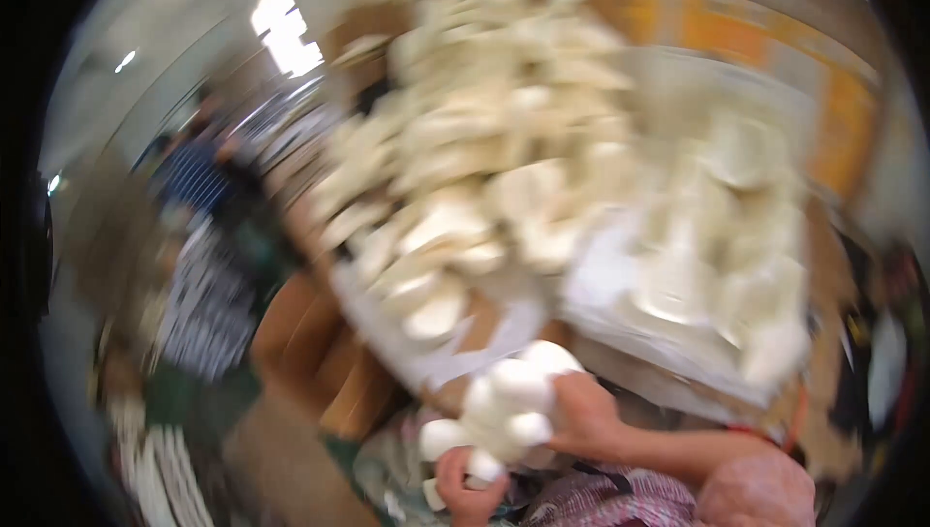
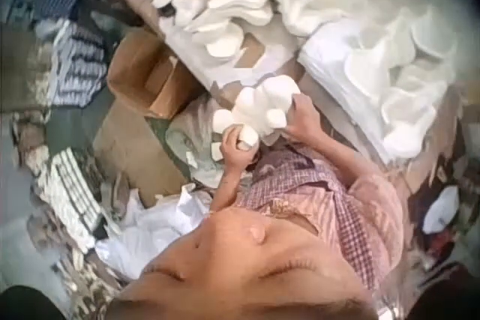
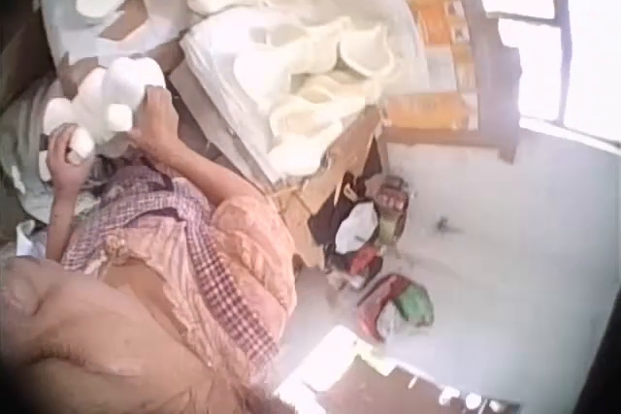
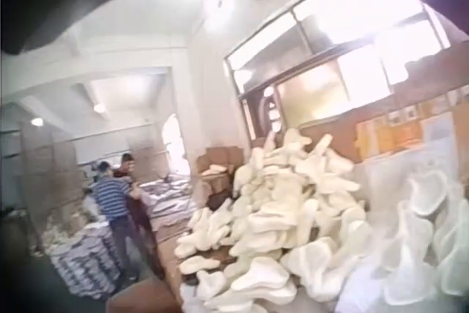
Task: Sort and stack white foam seat cushions from a large transport bag onto a workbench.
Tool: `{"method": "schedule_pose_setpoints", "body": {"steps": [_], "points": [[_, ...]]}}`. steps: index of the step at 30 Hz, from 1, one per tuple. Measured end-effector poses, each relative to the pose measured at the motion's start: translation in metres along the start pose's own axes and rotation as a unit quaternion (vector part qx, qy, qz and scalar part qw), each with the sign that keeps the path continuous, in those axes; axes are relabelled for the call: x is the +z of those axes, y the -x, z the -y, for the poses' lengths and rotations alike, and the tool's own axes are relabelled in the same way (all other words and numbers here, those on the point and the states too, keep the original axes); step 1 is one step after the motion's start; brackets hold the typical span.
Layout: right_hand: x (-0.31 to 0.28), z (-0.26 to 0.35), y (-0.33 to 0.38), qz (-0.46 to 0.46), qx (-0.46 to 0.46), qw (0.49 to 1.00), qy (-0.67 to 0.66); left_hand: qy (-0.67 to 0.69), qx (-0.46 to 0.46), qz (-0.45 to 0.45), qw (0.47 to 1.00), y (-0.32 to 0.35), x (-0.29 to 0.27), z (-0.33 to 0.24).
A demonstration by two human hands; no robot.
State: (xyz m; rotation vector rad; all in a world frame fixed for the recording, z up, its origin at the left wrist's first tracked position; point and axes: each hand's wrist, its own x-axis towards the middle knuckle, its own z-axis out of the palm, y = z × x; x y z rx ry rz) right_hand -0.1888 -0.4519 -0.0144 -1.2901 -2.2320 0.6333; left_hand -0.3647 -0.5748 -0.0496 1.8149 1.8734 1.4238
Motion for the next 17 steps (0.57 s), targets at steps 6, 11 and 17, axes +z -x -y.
{"method": "schedule_pose_setpoints", "body": {"steps": [6,11,17], "points": [[-0.126,-0.019,-0.009,-0.257,-0.018,0.965,0.044,0.053,0.088,-0.048,0.994,-0.09,0.059,-0.075],[-0.243,-0.056,0.005,-0.386,0.006,0.913,0.132,0.14,0.16,-0.043,0.976,-0.155,0.141,-0.164],[-0.359,-0.195,-0.063,-0.326,0.109,0.928,0.143,0.358,0.001,0.009,0.934,-0.211,0.261,-0.245]]}}
